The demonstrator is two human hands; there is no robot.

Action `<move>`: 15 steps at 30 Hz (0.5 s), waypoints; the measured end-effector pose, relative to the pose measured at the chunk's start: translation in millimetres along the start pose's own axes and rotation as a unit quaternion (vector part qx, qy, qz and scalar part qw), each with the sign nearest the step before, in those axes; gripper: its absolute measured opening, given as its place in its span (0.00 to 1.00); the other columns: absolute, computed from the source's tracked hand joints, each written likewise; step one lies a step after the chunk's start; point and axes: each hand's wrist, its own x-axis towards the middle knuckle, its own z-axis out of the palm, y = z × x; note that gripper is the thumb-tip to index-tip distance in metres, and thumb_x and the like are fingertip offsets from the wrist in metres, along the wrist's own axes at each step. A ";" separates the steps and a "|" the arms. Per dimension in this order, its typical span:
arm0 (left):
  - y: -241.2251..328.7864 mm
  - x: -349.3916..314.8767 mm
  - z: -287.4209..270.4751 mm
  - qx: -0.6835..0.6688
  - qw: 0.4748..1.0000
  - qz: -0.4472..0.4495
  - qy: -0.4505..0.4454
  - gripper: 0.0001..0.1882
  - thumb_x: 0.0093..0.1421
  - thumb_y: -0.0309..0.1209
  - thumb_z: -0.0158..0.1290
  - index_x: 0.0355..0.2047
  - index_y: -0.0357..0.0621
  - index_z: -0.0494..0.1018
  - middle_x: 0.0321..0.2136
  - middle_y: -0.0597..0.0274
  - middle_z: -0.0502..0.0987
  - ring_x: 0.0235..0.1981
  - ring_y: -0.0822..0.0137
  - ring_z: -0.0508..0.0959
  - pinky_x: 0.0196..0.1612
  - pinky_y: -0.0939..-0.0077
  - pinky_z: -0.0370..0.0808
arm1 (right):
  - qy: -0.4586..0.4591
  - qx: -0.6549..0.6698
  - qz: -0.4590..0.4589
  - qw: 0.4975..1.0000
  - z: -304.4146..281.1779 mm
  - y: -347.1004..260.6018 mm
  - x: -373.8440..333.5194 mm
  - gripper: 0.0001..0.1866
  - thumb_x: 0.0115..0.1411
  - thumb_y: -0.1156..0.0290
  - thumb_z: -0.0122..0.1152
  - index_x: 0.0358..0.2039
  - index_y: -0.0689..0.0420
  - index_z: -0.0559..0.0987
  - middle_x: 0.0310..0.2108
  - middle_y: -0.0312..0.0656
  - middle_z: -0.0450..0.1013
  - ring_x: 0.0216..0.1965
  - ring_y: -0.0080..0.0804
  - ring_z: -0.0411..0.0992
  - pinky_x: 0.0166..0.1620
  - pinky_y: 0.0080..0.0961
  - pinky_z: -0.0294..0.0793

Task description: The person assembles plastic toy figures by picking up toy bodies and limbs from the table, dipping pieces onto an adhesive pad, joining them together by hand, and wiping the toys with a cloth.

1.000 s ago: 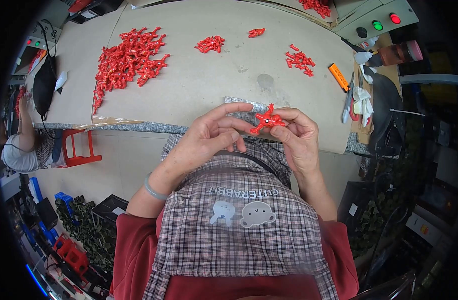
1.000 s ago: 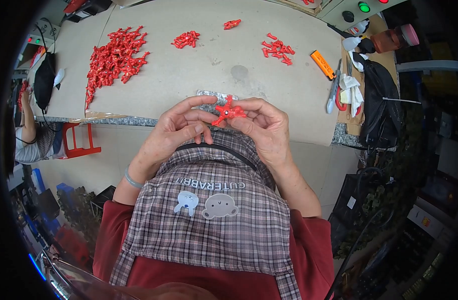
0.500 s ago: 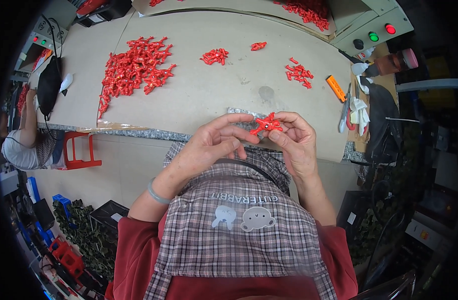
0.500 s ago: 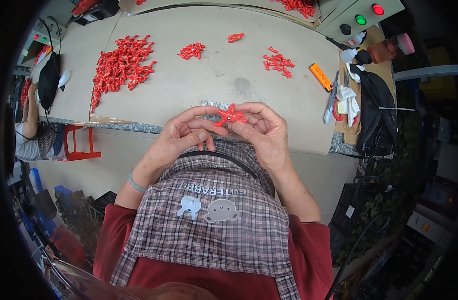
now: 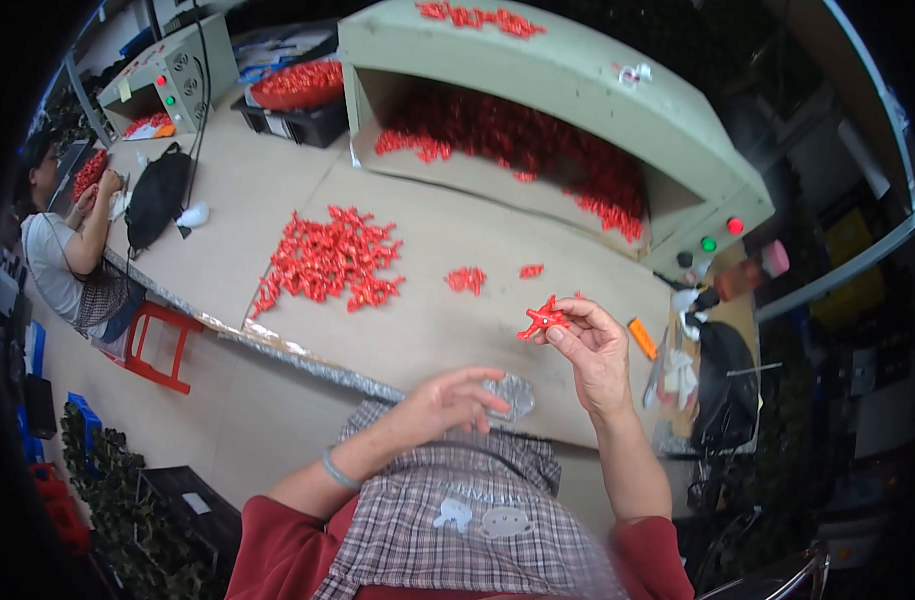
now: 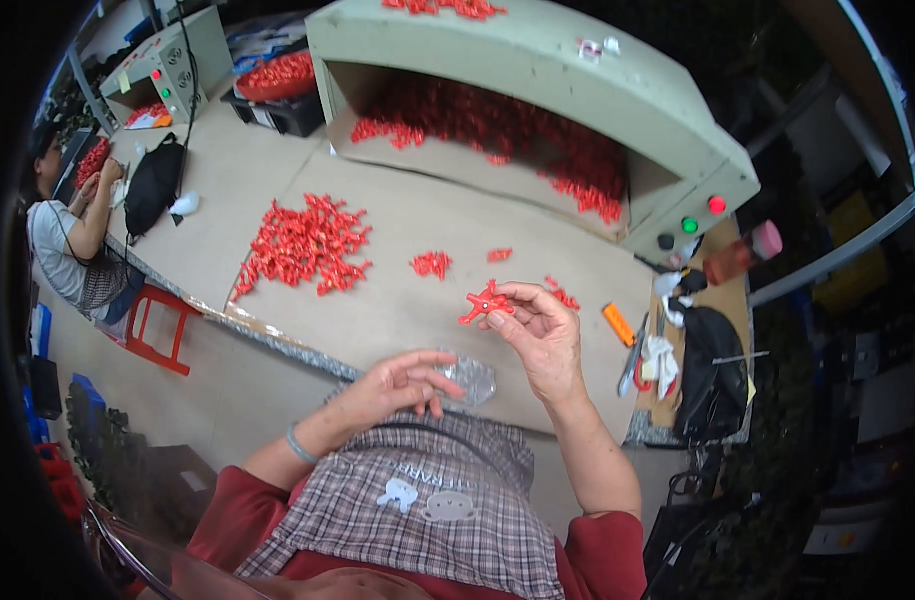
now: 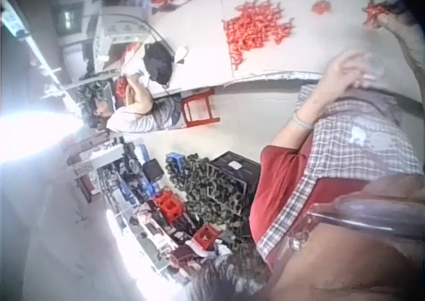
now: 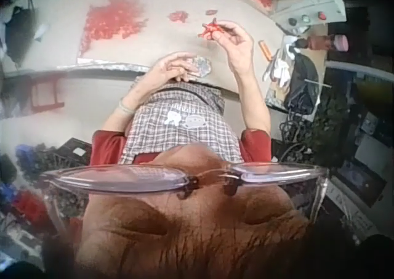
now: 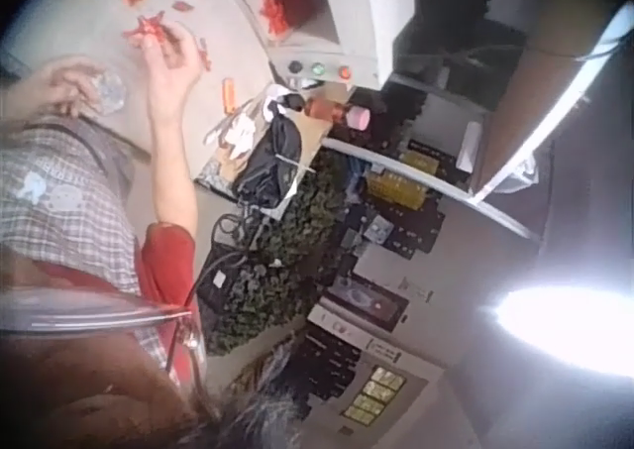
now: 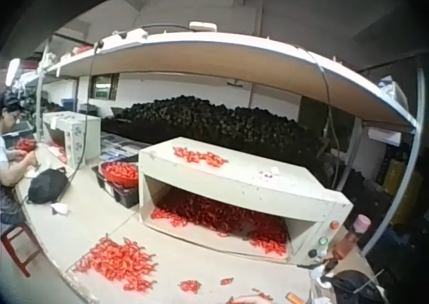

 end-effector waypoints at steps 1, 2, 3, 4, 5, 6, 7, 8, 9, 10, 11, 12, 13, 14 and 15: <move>-1.3 -2.0 0.2 -0.013 1.000 -0.011 0.001 0.26 0.63 0.22 0.46 0.63 0.41 0.61 0.46 0.56 0.79 0.36 0.73 0.78 0.40 0.80 0.73 | -0.005 -0.033 -0.019 0.999 2.7 -10.3 9.6 0.14 0.60 0.82 0.61 0.46 0.68 0.74 0.41 0.46 0.75 0.42 0.30 0.77 0.47 0.28 0.79; -1.6 -2.9 -0.9 -0.007 1.000 0.001 -0.001 0.26 0.63 0.22 0.46 0.63 0.41 0.61 0.46 0.56 0.79 0.36 0.73 0.78 0.40 0.80 0.73 | -0.009 -0.065 -0.036 0.997 6.1 -20.7 19.7 0.14 0.60 0.82 0.62 0.46 0.68 0.74 0.41 0.46 0.75 0.41 0.30 0.77 0.47 0.28 0.79; -1.6 -3.3 -2.5 -0.002 1.000 0.007 -0.002 0.26 0.63 0.22 0.46 0.63 0.41 0.61 0.46 0.56 0.79 0.36 0.73 0.78 0.40 0.80 0.73 | -0.009 -0.087 -0.052 0.995 10.8 -32.4 31.9 0.14 0.60 0.82 0.62 0.46 0.68 0.74 0.41 0.46 0.76 0.40 0.30 0.77 0.46 0.27 0.79; -1.4 -4.3 -3.9 0.003 1.000 0.012 -0.003 0.27 0.62 0.22 0.46 0.63 0.41 0.61 0.47 0.55 0.79 0.36 0.72 0.78 0.40 0.80 0.73 | -0.013 -0.090 -0.062 0.994 16.3 -43.2 43.2 0.14 0.60 0.82 0.62 0.46 0.68 0.74 0.41 0.46 0.76 0.40 0.30 0.77 0.46 0.27 0.79; 0.4 -5.4 -4.9 0.000 1.000 0.012 -0.002 0.27 0.62 0.21 0.45 0.63 0.40 0.61 0.47 0.55 0.79 0.36 0.72 0.79 0.40 0.80 0.73 | -0.013 -0.120 -0.101 0.988 22.5 -53.6 55.8 0.14 0.59 0.81 0.62 0.46 0.68 0.74 0.39 0.46 0.76 0.39 0.30 0.77 0.45 0.26 0.78; 1.1 -6.6 -6.7 0.003 1.000 0.019 -0.001 0.27 0.62 0.21 0.45 0.63 0.40 0.61 0.47 0.55 0.79 0.36 0.72 0.79 0.40 0.80 0.73 | -0.011 -0.149 -0.139 0.979 29.5 -64.4 68.2 0.14 0.59 0.80 0.63 0.45 0.68 0.74 0.38 0.46 0.76 0.37 0.31 0.78 0.45 0.26 0.78; 1.6 -7.7 -8.0 0.000 1.000 0.023 0.000 0.27 0.62 0.21 0.45 0.63 0.40 0.61 0.47 0.55 0.79 0.36 0.72 0.79 0.40 0.80 0.73 | -0.016 -0.177 -0.167 0.970 38.1 -78.3 79.5 0.14 0.60 0.81 0.62 0.46 0.69 0.74 0.39 0.45 0.76 0.37 0.30 0.77 0.45 0.25 0.78; 0.7 -8.4 -9.8 -0.002 1.000 0.025 0.001 0.27 0.62 0.21 0.45 0.63 0.40 0.61 0.47 0.55 0.79 0.36 0.72 0.79 0.40 0.80 0.73 | -0.018 -0.222 -0.190 0.956 39.6 -86.8 94.5 0.13 0.60 0.80 0.61 0.46 0.68 0.75 0.39 0.43 0.77 0.37 0.29 0.77 0.45 0.23 0.77; -0.3 -8.9 -12.0 -0.010 1.000 0.030 -0.003 0.27 0.62 0.20 0.44 0.63 0.40 0.61 0.48 0.55 0.79 0.37 0.72 0.79 0.40 0.80 0.73 | 0.000 -0.265 -0.197 0.944 43.8 -97.2 109.6 0.13 0.60 0.78 0.62 0.45 0.67 0.76 0.37 0.42 0.77 0.37 0.26 0.76 0.44 0.22 0.76; 0.4 -9.5 -14.4 -0.010 0.999 0.033 -0.002 0.27 0.62 0.20 0.44 0.63 0.40 0.61 0.48 0.55 0.79 0.37 0.72 0.79 0.40 0.80 0.73 | 0.018 -0.306 -0.202 0.930 48.0 -106.0 127.0 0.12 0.60 0.76 0.63 0.44 0.67 0.77 0.36 0.40 0.77 0.36 0.24 0.76 0.43 0.21 0.75; 2.2 -10.4 -14.3 -0.008 0.999 0.038 -0.005 0.27 0.61 0.20 0.44 0.63 0.40 0.61 0.48 0.55 0.78 0.37 0.72 0.79 0.40 0.80 0.73 | 0.044 -0.382 -0.259 0.886 48.1 -114.7 146.8 0.12 0.58 0.73 0.65 0.41 0.64 0.80 0.36 0.41 0.78 0.35 0.24 0.76 0.41 0.23 0.75; 4.2 -12.2 -14.7 -0.006 0.999 0.042 -0.006 0.27 0.61 0.20 0.44 0.63 0.41 0.61 0.48 0.55 0.78 0.37 0.72 0.79 0.40 0.80 0.73 | 0.070 -0.452 -0.312 0.833 47.6 -121.6 168.5 0.11 0.56 0.70 0.67 0.39 0.60 0.82 0.36 0.41 0.79 0.33 0.24 0.76 0.39 0.24 0.75; 7.0 -11.7 -14.8 -0.007 0.999 0.036 -0.009 0.28 0.61 0.20 0.44 0.63 0.41 0.61 0.48 0.56 0.78 0.37 0.73 0.78 0.41 0.80 0.73 | 0.093 -0.492 -0.357 0.789 43.2 -128.3 189.4 0.11 0.55 0.69 0.68 0.38 0.60 0.83 0.33 0.42 0.79 0.32 0.26 0.76 0.37 0.26 0.74; 8.3 -11.8 -16.0 -0.008 0.999 0.039 -0.008 0.28 0.61 0.20 0.44 0.63 0.41 0.61 0.48 0.56 0.78 0.37 0.73 0.78 0.41 0.80 0.73 | 0.113 -0.527 -0.399 0.742 38.7 -130.3 212.2 0.11 0.54 0.69 0.68 0.37 0.59 0.83 0.31 0.42 0.79 0.30 0.27 0.75 0.36 0.28 0.74; 9.2 -12.6 -18.3 -0.011 0.999 0.038 -0.007 0.28 0.61 0.20 0.44 0.63 0.42 0.61 0.48 0.57 0.78 0.37 0.73 0.78 0.41 0.81 0.72 | 0.110 -0.526 -0.401 0.742 34.7 -130.3 234.3 0.11 0.54 0.69 0.68 0.37 0.59 0.83 0.31 0.42 0.79 0.30 0.27 0.75 0.36 0.28 0.74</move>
